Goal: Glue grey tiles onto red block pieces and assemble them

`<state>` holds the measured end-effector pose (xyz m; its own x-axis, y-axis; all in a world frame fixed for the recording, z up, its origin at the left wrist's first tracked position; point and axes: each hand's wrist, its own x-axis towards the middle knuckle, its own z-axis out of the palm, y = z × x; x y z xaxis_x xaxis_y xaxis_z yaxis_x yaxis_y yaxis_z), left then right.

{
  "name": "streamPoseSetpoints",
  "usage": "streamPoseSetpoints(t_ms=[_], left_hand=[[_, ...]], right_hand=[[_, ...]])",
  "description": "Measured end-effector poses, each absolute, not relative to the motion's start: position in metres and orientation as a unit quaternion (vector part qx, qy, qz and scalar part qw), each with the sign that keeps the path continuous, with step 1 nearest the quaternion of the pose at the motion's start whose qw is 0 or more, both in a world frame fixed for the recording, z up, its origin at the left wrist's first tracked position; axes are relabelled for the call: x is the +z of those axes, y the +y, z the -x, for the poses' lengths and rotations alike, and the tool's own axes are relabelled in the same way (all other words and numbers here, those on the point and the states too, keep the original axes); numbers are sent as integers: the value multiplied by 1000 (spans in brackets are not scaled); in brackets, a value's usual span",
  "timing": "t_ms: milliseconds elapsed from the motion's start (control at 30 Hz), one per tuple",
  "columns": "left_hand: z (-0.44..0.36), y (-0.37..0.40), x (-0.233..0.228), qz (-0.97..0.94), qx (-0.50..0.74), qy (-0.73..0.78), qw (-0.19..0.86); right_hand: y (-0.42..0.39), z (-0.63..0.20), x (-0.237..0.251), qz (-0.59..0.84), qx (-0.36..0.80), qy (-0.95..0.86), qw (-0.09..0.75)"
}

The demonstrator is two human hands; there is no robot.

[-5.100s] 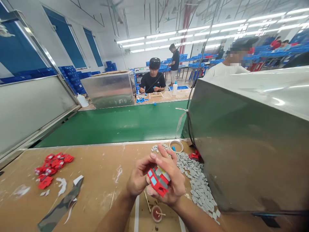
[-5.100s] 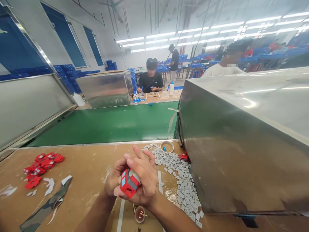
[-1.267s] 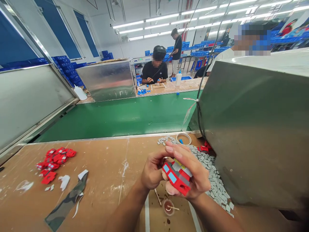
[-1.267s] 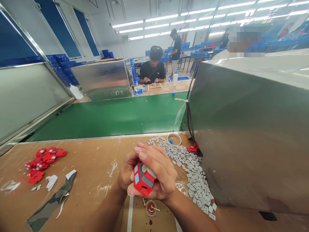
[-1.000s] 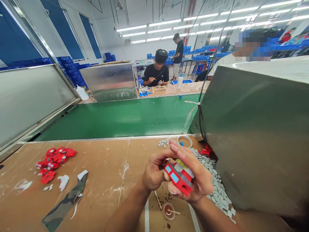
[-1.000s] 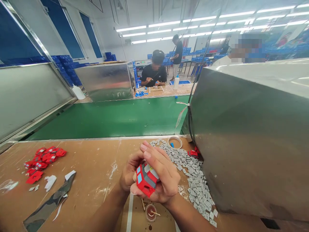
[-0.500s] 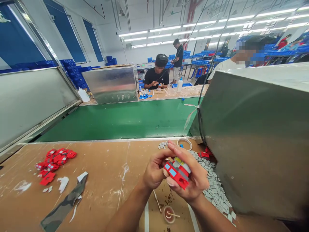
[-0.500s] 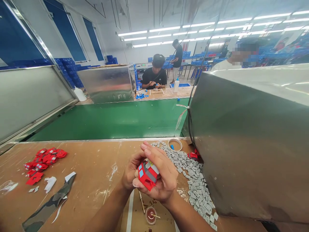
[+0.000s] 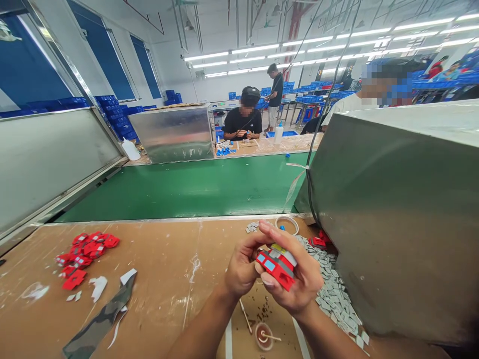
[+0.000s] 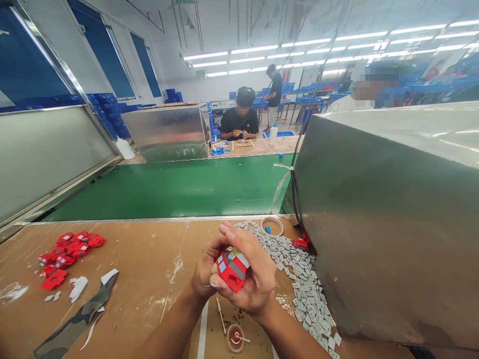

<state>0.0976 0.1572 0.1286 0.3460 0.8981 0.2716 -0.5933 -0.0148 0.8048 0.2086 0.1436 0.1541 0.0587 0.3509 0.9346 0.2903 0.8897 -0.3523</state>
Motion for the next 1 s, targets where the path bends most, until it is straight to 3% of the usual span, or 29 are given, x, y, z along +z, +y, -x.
streamPoseSetpoints(t_ms=[1000], left_hand=[[-97,159,126,-443,539,191,690]], right_hand=[[145,-205,155,245,11,-688,683]])
